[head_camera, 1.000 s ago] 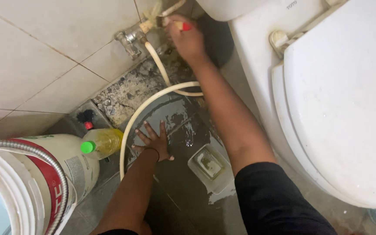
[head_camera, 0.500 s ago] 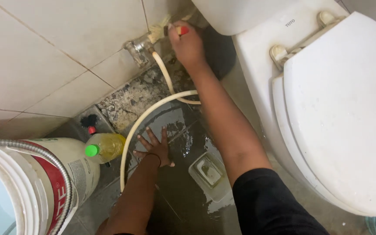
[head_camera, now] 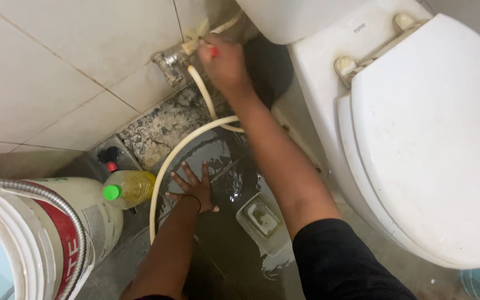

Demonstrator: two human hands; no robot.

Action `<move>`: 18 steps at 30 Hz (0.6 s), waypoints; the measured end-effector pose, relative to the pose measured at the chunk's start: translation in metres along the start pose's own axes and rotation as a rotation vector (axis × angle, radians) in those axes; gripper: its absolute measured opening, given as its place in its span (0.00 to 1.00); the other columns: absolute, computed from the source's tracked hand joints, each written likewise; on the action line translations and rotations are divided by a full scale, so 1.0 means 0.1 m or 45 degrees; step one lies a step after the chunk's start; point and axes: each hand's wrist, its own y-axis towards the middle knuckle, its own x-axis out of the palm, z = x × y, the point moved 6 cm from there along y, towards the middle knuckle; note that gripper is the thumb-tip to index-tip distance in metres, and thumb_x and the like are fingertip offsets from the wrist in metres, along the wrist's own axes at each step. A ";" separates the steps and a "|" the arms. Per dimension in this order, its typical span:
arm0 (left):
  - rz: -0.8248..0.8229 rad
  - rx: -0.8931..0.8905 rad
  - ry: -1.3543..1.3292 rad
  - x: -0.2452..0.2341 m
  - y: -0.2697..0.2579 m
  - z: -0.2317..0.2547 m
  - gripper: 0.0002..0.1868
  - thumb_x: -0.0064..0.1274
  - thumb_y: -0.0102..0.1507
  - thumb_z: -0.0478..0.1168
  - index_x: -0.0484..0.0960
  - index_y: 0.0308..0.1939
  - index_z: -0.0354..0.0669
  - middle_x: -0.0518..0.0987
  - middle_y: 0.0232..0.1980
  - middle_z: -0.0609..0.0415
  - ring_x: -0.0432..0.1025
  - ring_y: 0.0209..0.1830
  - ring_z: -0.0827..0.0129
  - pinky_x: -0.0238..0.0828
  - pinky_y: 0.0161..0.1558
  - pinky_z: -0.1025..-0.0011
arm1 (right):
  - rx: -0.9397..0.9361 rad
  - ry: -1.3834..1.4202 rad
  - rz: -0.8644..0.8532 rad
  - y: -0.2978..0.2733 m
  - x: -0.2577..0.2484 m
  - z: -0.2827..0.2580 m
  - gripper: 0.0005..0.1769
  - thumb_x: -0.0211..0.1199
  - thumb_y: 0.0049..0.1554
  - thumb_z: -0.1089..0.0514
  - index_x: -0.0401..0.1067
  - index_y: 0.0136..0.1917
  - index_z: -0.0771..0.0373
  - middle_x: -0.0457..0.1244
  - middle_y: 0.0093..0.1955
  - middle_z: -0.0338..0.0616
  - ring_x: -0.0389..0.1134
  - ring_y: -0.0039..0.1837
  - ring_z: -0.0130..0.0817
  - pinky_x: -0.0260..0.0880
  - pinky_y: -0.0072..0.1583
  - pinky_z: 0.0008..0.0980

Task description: Scrubbing the base and exterior of a toilet with a brush and cleaning solution.

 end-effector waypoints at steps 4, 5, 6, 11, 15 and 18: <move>-0.010 0.000 -0.011 -0.03 -0.05 0.02 0.79 0.71 0.54 0.63 0.11 0.78 0.70 0.02 0.76 0.33 0.08 0.76 0.20 0.38 0.65 0.17 | -0.057 -0.512 0.109 0.12 -0.13 0.29 0.09 0.62 0.65 0.53 0.76 0.53 0.60 0.71 0.45 0.51 0.74 0.46 0.43 0.74 0.49 0.38; -0.012 -0.001 -0.009 -0.02 -0.06 0.04 0.79 0.71 0.54 0.63 0.11 0.78 0.70 0.02 0.76 0.32 0.08 0.76 0.20 0.39 0.64 0.16 | -0.077 -0.665 0.252 0.15 -0.24 0.20 0.09 0.63 0.64 0.55 0.76 0.52 0.62 0.71 0.44 0.53 0.73 0.46 0.47 0.73 0.50 0.39; -0.010 -0.002 -0.013 -0.04 -0.07 0.03 0.79 0.71 0.54 0.63 0.11 0.78 0.70 0.02 0.76 0.32 0.08 0.76 0.20 0.39 0.64 0.16 | -0.081 -0.663 0.251 0.16 -0.30 -0.05 0.09 0.63 0.64 0.55 0.76 0.52 0.62 0.71 0.44 0.53 0.73 0.46 0.47 0.73 0.50 0.39; -0.003 0.003 -0.007 -0.01 -0.05 0.00 0.79 0.70 0.54 0.64 0.11 0.78 0.70 0.03 0.77 0.33 0.09 0.76 0.21 0.37 0.64 0.16 | -0.281 -0.302 0.546 -0.04 -0.51 -0.46 0.11 0.60 0.66 0.60 0.75 0.60 0.63 0.71 0.49 0.52 0.74 0.49 0.47 0.74 0.54 0.39; 0.034 0.007 -0.023 -0.05 -0.03 -0.03 0.79 0.71 0.54 0.63 0.11 0.78 0.71 0.04 0.77 0.35 0.09 0.76 0.22 0.36 0.64 0.16 | -0.219 -0.209 0.438 -0.07 -0.28 -0.13 0.10 0.59 0.67 0.58 0.75 0.59 0.62 0.71 0.49 0.50 0.75 0.50 0.43 0.76 0.53 0.38; 0.038 0.006 -0.039 0.00 -0.01 0.00 0.79 0.71 0.53 0.63 0.11 0.78 0.72 0.04 0.78 0.36 0.09 0.77 0.23 0.35 0.65 0.15 | 0.044 0.032 0.250 0.01 -0.15 -0.05 0.10 0.59 0.65 0.57 0.75 0.56 0.64 0.71 0.45 0.50 0.75 0.45 0.43 0.76 0.48 0.39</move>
